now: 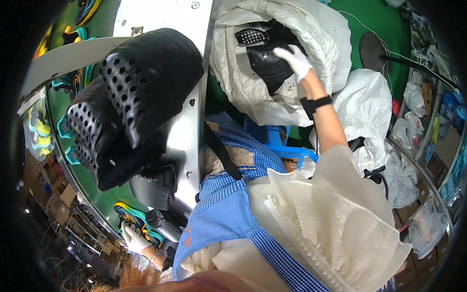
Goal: Manually assembling black plastic components onto athletic shoes on an assembly line.
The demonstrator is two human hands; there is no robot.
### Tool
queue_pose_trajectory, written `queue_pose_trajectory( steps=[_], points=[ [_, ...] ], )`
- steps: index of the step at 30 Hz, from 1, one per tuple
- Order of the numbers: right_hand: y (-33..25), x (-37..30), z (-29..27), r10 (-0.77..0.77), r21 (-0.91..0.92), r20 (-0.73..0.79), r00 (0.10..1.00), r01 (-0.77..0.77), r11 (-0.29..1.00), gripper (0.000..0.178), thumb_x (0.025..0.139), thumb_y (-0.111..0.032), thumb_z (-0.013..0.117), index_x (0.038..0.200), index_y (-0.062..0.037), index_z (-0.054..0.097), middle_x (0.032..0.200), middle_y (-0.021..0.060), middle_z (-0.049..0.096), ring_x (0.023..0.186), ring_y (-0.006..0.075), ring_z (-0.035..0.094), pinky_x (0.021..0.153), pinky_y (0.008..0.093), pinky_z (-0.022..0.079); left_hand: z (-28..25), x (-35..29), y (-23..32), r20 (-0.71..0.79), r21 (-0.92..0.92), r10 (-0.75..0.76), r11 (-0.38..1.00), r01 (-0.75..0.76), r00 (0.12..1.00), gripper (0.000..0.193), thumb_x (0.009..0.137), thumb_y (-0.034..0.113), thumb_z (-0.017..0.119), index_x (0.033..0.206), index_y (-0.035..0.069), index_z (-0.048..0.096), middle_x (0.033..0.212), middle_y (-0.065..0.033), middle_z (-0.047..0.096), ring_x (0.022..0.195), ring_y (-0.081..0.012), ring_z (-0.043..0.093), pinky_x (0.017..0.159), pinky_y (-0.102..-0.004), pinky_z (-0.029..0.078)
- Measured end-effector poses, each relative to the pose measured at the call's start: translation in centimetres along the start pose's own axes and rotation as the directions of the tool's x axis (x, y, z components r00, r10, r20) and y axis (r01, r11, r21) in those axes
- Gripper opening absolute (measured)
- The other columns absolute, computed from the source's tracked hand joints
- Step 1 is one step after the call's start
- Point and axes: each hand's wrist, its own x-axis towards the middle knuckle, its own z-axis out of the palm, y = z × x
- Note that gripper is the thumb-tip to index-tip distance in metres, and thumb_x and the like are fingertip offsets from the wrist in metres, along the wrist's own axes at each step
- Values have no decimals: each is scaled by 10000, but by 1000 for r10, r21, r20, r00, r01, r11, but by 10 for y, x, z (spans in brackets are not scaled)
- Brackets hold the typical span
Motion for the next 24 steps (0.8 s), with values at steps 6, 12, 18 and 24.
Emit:
queue_pose_trajectory(
  steps=[6,12,18,24],
  points=[
    [-129,-54,-30,-476,631,343,809,177,755,683,817,-432,598,1313,-5,404,1255,132,520,1145,265,499,1009,406,367,-2,-1,73,-87,-39,421,904,-426,903,290,961,119,457,1210,7,558,1099,-102,602,907,-138,586,743,-253,488],
    [-263,-123,39,-657,864,418,627,-50,501,469,909,-385,497,1229,-42,506,1187,113,570,1095,247,535,964,419,425,-4,-30,193,-9,45,841,541,-840,542,295,903,-14,467,1179,-37,569,1050,-125,612,910,-160,596,772,-264,486],
    [-313,-116,104,-656,650,745,120,87,755,341,895,-273,537,1129,-27,571,1105,74,619,992,182,582,880,346,455,29,-71,265,14,-234,973,226,-946,229,363,774,-46,607,1137,-52,589,1136,-168,583,969,-237,602,844,-322,483],
    [-307,-119,144,-572,581,814,-106,157,798,298,920,-218,501,1106,0,579,1091,71,624,985,151,580,882,307,453,55,-79,291,72,-91,997,-13,-996,-20,694,655,-24,713,1300,0,459,1246,-164,507,1048,-232,572,812,-304,519]
  ],
)
